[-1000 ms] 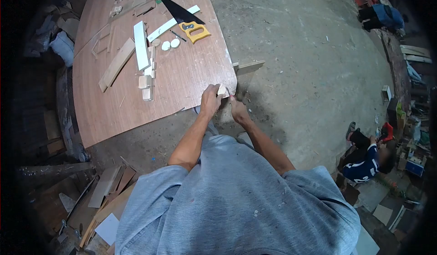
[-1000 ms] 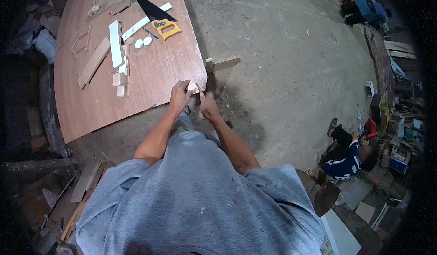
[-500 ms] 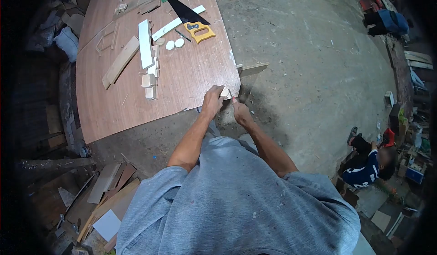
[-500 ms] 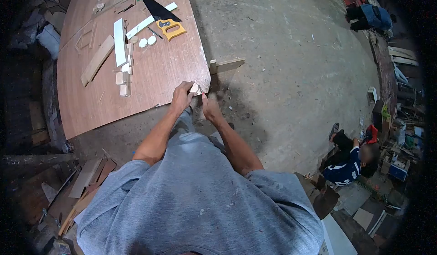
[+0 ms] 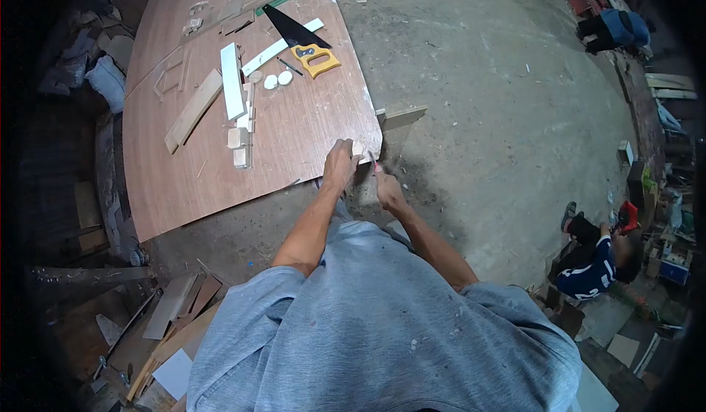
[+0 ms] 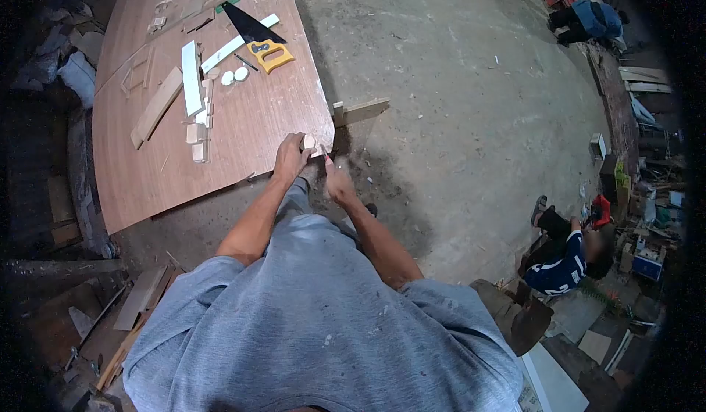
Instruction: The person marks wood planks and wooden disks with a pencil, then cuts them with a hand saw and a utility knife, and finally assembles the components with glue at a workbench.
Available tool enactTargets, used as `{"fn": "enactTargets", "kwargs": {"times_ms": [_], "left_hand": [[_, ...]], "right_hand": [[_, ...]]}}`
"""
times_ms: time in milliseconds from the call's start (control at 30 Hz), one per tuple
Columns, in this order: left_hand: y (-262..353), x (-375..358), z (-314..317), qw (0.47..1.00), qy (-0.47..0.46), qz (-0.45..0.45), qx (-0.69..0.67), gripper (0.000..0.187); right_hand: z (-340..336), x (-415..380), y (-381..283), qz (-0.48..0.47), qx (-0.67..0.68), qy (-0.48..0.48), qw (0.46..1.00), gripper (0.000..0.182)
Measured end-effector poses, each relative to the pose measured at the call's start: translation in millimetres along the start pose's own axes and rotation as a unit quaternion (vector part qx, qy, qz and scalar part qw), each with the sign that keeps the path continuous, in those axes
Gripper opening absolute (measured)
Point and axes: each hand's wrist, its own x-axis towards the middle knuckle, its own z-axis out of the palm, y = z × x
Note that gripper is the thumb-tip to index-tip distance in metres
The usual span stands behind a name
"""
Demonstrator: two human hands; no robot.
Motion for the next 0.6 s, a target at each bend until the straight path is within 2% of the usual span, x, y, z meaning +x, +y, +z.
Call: {"fn": "enactTargets", "kwargs": {"times_ms": [33,100,200,300,467,533,600], "left_hand": [[0.5,-0.8,-1.2,1.000,0.002,0.001,0.000,0.041],[2.9,-4.5,-3.2,0.998,0.048,0.021,-0.030,0.051],[4.8,-7.6,-10.5,0.995,0.025,0.044,-0.086,0.055],[-3.5,-2.9,-4.9,0.998,-0.018,0.031,-0.053,0.049],[-6.1,-3.2,-0.3,0.998,-0.011,0.027,-0.049,0.045],[-8.0,1.0,3.0,0.998,-0.005,0.030,-0.047,0.045],[-11.7,-1.5,5.5,0.997,0.009,0.061,-0.044,0.044]], "right_hand": [[0.0,1.1,0.9,0.006,0.040,0.003,0.999,0.075],[-0.4,7.9,0.4,-0.009,0.025,0.008,1.000,0.075],[3.1,14.7,-2.7,-0.031,0.001,0.006,0.999,0.074],[5.0,14.5,-6.7,-0.049,-0.001,-0.007,0.999,0.072],[8.9,11.4,-12.0,-0.032,-0.002,-0.008,0.999,0.067],[16.2,16.0,-2.8,-0.102,0.000,0.018,0.995,0.065],[21.8,16.4,4.7,-0.084,-0.007,0.026,0.996,0.064]]}}
